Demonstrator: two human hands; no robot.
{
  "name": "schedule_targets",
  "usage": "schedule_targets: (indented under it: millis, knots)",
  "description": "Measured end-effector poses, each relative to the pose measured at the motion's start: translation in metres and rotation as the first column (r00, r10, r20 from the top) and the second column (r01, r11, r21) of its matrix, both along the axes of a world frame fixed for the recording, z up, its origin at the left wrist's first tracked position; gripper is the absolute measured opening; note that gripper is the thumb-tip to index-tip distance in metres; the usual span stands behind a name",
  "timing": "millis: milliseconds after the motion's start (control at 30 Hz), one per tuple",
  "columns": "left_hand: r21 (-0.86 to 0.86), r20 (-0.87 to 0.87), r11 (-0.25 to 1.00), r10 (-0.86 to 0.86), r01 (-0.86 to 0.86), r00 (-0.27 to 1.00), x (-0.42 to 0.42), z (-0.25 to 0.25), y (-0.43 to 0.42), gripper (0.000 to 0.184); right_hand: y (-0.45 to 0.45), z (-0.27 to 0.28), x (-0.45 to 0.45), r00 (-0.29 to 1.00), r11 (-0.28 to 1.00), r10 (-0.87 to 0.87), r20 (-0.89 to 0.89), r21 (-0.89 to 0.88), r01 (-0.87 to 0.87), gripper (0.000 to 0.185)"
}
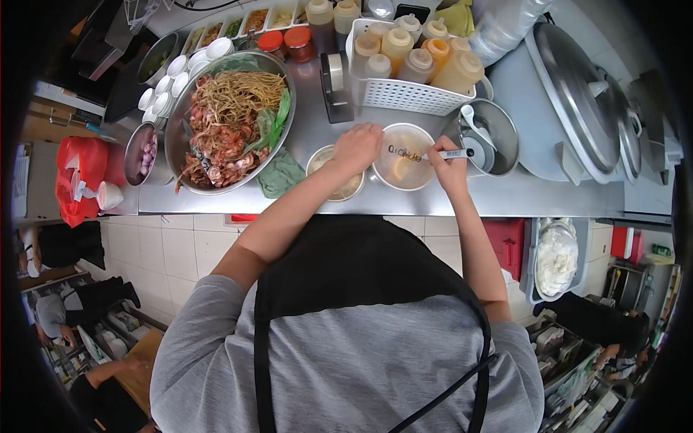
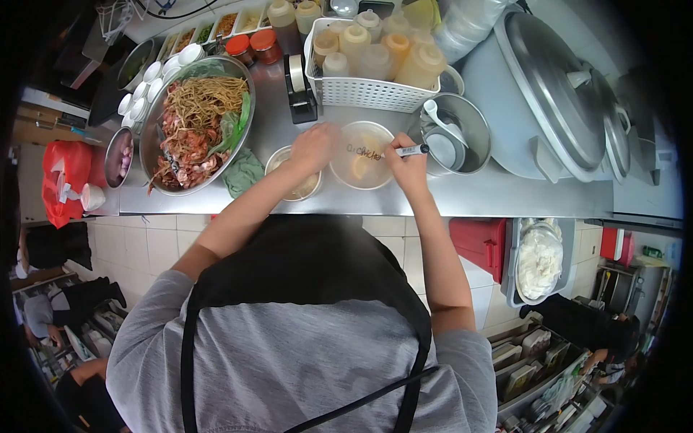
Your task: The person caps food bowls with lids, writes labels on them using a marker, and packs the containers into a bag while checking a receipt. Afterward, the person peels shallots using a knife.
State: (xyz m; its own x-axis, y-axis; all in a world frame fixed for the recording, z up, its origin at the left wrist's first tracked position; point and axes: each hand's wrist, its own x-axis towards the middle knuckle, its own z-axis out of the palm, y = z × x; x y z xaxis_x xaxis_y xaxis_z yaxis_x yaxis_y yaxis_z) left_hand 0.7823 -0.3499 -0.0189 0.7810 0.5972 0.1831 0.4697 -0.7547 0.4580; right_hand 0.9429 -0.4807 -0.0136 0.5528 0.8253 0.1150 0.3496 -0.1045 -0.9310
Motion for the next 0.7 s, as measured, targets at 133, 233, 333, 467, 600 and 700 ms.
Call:
schedule_targets:
  millis: [133,233,333,467,600,700]
  knots:
    - [-0.002,0.006,1.000,-0.002,0.002,1.000,0.000,-0.002,0.001,0.019,-0.003,0.004,0.000,0.999,0.997,0.052,-0.011,-0.059,-0.053,0.014]
    - [-0.010,0.001,1.000,0.008,-0.008,1.000,0.000,-0.001,0.001,0.019,-0.003,0.000,0.003,0.999,0.997,0.035,0.028,-0.069,-0.034,0.014]
    - [-0.035,-0.026,0.999,0.006,-0.007,1.000,-0.001,0.004,0.000,0.019,-0.008,0.002,-0.001,0.999,0.992,0.044,0.027,-0.116,-0.040,0.015]
    - [0.037,0.076,0.998,0.051,-0.054,0.996,-0.005,-0.004,0.009,0.021,-0.022,0.008,-0.048,0.962,0.980,0.001,-0.273,0.191,0.053,0.016]
    - [-0.214,0.164,0.973,0.121,-0.085,0.979,-0.032,0.022,0.049,0.024,-0.033,-0.016,-0.080,0.861,0.973,0.223,-0.457,0.057,-0.222,0.014]
    - [-0.282,0.027,0.951,0.138,-0.125,0.990,-0.065,0.023,0.051,0.026,-0.024,-0.009,-0.066,0.876,0.984,0.172,-0.451,0.035,-0.176,0.012]
